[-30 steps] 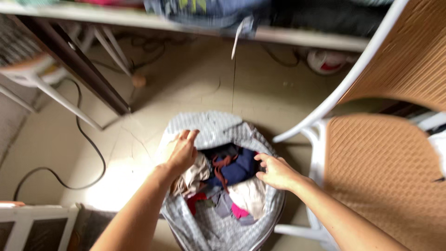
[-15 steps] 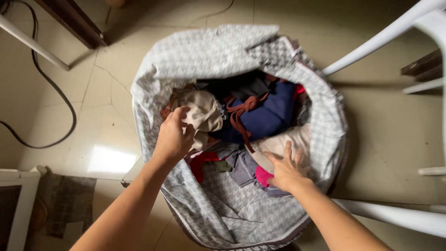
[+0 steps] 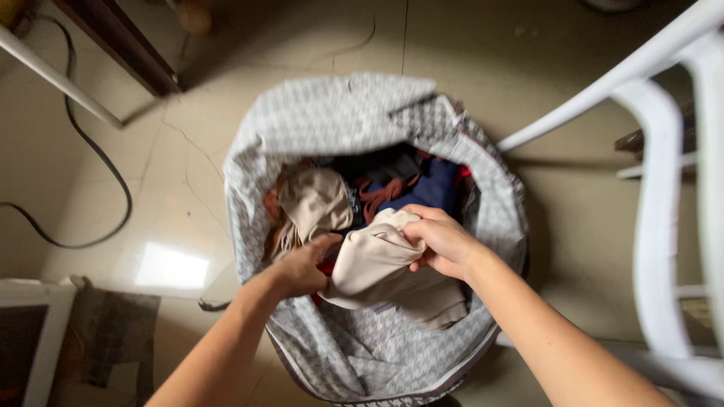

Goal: The person folds several garments one by one, including dark blue shorts, blue jeans, beige pants, a pink top, and a brown top. Each item is smoothed, folded, and placed on a table or chair. The person also briefly moves a small container on the table.

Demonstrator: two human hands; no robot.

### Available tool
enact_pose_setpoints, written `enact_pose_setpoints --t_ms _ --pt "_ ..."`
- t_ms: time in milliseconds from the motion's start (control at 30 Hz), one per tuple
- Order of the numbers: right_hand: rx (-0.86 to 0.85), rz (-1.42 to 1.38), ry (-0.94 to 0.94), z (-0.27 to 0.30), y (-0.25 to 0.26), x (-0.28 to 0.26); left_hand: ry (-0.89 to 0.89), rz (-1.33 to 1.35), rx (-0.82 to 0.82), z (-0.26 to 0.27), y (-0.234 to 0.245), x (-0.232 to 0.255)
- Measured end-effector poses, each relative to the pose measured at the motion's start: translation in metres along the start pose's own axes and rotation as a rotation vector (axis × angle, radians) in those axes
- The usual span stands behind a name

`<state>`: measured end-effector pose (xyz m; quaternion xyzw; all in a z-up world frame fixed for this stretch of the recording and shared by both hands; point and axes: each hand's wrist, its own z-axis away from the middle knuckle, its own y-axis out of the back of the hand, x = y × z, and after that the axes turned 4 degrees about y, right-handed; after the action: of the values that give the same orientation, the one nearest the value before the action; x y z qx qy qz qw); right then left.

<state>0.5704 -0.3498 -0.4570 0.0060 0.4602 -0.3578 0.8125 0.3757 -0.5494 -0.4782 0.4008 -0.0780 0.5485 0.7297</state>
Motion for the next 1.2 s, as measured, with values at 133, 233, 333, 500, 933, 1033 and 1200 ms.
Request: enact_pose_setpoints --t_ms 133,233,333,500,933,1033,1200 --pt "-0.077 0.168 0.03 0.053 -0.041 -0.122 -0.262 0.271 -0.112 0.032 0.044 0.055" --pt "0.041 0.261 -0.004 0.106 -0.06 -0.203 -0.21 -0.055 0.135 0.059 0.099 0.098" --pt "0.027 0.237 0.048 0.147 -0.071 -0.27 0.042 0.519 0.078 0.091 0.165 0.149" --pt "-0.076 0.694 0.298 0.177 -0.068 -0.35 -0.27 0.889 0.149 0.145 0.255 0.247" --pt "0.16 -0.042 0.593 0.243 -0.069 -0.501 -0.618 0.555 0.485 0.244 0.366 0.401" --pt "0.114 -0.197 0.584 0.268 -0.093 -0.552 -0.539 0.492 0.499 0.217 0.362 0.404" --pt "0.005 -0.226 0.651 0.32 -0.13 -0.611 -0.285 0.198 0.681 0.185 0.295 0.388"
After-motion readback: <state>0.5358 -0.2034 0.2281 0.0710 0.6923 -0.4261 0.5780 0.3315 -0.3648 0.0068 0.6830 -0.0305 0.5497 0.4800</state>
